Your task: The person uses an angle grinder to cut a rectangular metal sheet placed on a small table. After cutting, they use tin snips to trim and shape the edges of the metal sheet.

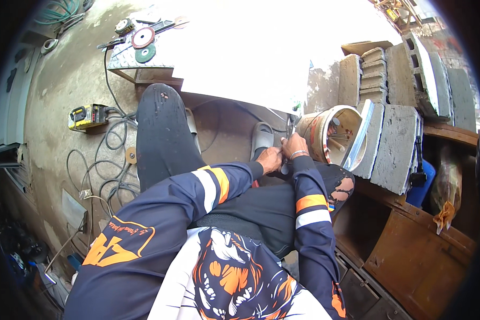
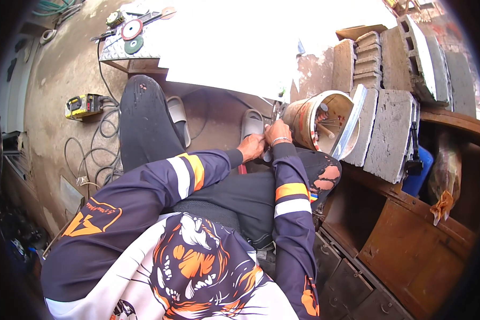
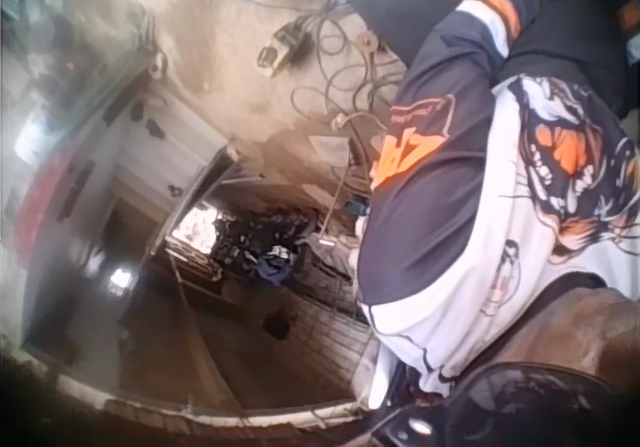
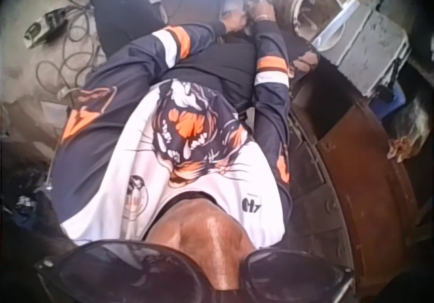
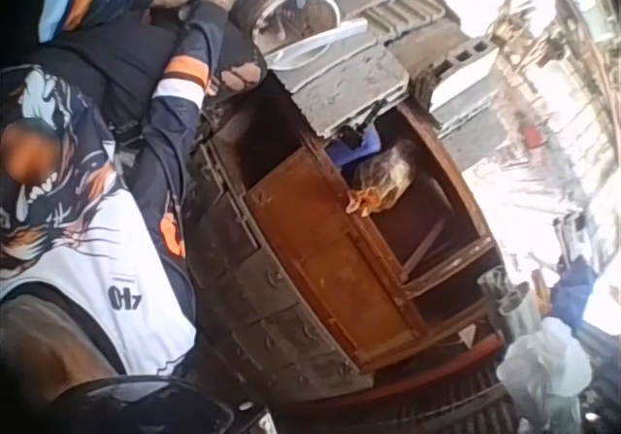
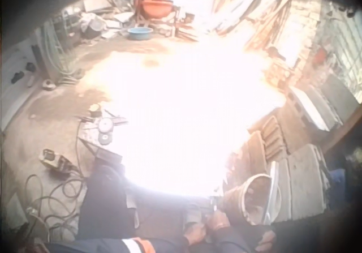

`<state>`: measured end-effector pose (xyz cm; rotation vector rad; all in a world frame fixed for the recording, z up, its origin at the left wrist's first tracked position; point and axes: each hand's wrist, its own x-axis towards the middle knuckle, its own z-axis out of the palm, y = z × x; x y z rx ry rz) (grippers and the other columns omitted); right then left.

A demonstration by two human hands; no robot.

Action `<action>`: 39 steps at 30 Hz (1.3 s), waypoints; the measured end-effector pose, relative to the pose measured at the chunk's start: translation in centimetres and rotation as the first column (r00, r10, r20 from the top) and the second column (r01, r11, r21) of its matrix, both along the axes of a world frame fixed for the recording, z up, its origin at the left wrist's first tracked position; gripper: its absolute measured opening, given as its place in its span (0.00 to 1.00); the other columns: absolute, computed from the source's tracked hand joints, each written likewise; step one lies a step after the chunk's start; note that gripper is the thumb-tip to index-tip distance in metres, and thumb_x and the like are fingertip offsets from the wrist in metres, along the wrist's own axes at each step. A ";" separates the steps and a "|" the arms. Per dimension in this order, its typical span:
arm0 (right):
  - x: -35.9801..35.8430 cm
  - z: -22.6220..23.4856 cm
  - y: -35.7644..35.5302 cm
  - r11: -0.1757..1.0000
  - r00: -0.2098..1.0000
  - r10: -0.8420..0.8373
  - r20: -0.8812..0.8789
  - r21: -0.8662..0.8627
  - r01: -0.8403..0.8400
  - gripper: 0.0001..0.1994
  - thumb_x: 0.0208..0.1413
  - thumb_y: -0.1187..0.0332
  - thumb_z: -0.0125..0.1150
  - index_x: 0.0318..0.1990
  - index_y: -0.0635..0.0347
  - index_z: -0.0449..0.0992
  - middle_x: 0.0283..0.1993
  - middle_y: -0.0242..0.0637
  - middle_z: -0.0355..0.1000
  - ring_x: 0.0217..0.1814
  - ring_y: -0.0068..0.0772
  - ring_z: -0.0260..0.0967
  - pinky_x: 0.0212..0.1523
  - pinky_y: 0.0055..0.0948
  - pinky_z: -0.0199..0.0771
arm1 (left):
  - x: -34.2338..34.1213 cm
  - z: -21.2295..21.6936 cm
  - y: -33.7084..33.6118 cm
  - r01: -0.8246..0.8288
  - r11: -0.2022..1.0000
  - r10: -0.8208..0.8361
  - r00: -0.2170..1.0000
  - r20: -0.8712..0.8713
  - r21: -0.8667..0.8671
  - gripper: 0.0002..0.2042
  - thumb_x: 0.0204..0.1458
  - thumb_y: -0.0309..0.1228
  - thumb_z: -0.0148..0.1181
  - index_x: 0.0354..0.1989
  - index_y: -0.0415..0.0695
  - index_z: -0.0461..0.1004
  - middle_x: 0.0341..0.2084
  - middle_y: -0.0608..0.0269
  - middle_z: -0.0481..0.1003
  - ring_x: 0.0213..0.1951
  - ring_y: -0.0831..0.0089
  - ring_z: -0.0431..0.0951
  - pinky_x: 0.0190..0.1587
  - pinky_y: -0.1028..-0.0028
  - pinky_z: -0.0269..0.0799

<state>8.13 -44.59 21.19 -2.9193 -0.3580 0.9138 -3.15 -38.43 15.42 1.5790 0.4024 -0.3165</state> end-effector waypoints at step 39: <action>-1.3 -1.1 0.2 0.815 0.895 -0.122 -0.429 0.471 0.337 0.10 0.59 0.66 0.58 0.32 0.65 0.69 0.20 0.33 0.66 0.17 0.28 0.67 0.15 0.33 0.73 | 2.3 3.5 25.2 -0.059 0.469 0.116 0.993 0.005 0.881 0.19 0.52 0.45 0.63 0.45 0.44 0.78 0.46 0.47 0.76 0.52 0.49 0.74 0.53 0.54 0.70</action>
